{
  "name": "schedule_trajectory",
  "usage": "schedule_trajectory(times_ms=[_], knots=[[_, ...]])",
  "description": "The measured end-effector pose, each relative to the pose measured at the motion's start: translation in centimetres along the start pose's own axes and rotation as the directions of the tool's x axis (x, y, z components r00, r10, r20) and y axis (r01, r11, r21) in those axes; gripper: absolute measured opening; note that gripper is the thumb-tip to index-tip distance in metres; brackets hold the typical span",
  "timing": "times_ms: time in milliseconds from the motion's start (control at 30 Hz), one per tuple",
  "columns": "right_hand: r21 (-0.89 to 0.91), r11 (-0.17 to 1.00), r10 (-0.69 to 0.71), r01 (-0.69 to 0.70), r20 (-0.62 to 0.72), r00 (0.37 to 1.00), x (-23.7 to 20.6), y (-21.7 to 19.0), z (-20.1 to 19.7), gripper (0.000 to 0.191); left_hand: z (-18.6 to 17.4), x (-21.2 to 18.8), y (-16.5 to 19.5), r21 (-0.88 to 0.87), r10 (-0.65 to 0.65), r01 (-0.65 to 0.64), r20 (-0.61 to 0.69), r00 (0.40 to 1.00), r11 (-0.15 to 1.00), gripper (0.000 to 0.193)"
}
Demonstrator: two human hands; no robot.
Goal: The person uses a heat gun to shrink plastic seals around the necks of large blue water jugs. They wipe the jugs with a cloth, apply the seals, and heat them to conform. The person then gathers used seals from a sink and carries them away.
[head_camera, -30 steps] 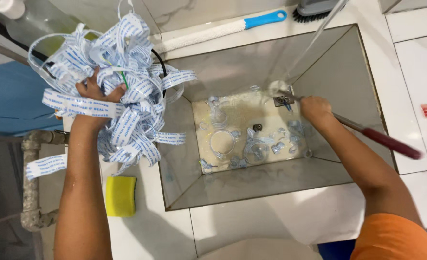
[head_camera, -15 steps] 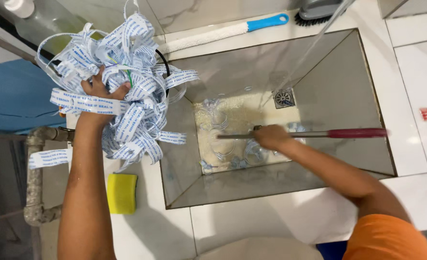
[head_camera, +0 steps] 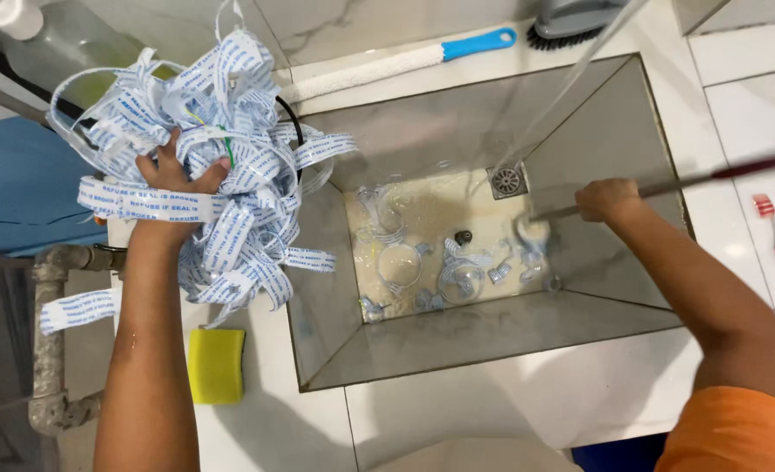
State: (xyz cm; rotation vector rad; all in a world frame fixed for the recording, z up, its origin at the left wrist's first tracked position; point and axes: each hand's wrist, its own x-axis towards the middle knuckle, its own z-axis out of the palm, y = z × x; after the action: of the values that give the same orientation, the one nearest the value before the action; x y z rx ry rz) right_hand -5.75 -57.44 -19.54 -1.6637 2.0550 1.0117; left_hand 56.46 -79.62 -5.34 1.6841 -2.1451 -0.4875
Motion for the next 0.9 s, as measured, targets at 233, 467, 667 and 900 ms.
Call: schedule_trajectory(times_ms=[233,467,667,900], knots=[[0.062,0.998,0.028,-0.011,-0.291,0.956,3.6,-3.2,-0.1,0.032,0.3,0.1,-1.7,0.218,0.158,-0.170,0.071,0.985,0.961,0.083],[-0.061,0.998,-0.038,0.028,-0.161,0.986,4.1,-2.0,4.0,0.032,0.2,0.0,-1.4,-0.024,-0.064,0.065,0.017,0.998,0.998,0.104],[-0.039,0.999,-0.039,0.030,-0.254,0.966,5.1,-2.4,2.3,0.032,-0.6,-0.6,-0.1,-0.013,-0.026,0.026,-0.005,1.000,1.000,0.101],[0.036,0.999,-0.022,0.026,-0.112,0.993,5.5,-1.8,1.1,0.029,-0.1,-0.1,-1.7,0.243,0.356,-0.341,-0.018,0.934,0.908,0.055]])
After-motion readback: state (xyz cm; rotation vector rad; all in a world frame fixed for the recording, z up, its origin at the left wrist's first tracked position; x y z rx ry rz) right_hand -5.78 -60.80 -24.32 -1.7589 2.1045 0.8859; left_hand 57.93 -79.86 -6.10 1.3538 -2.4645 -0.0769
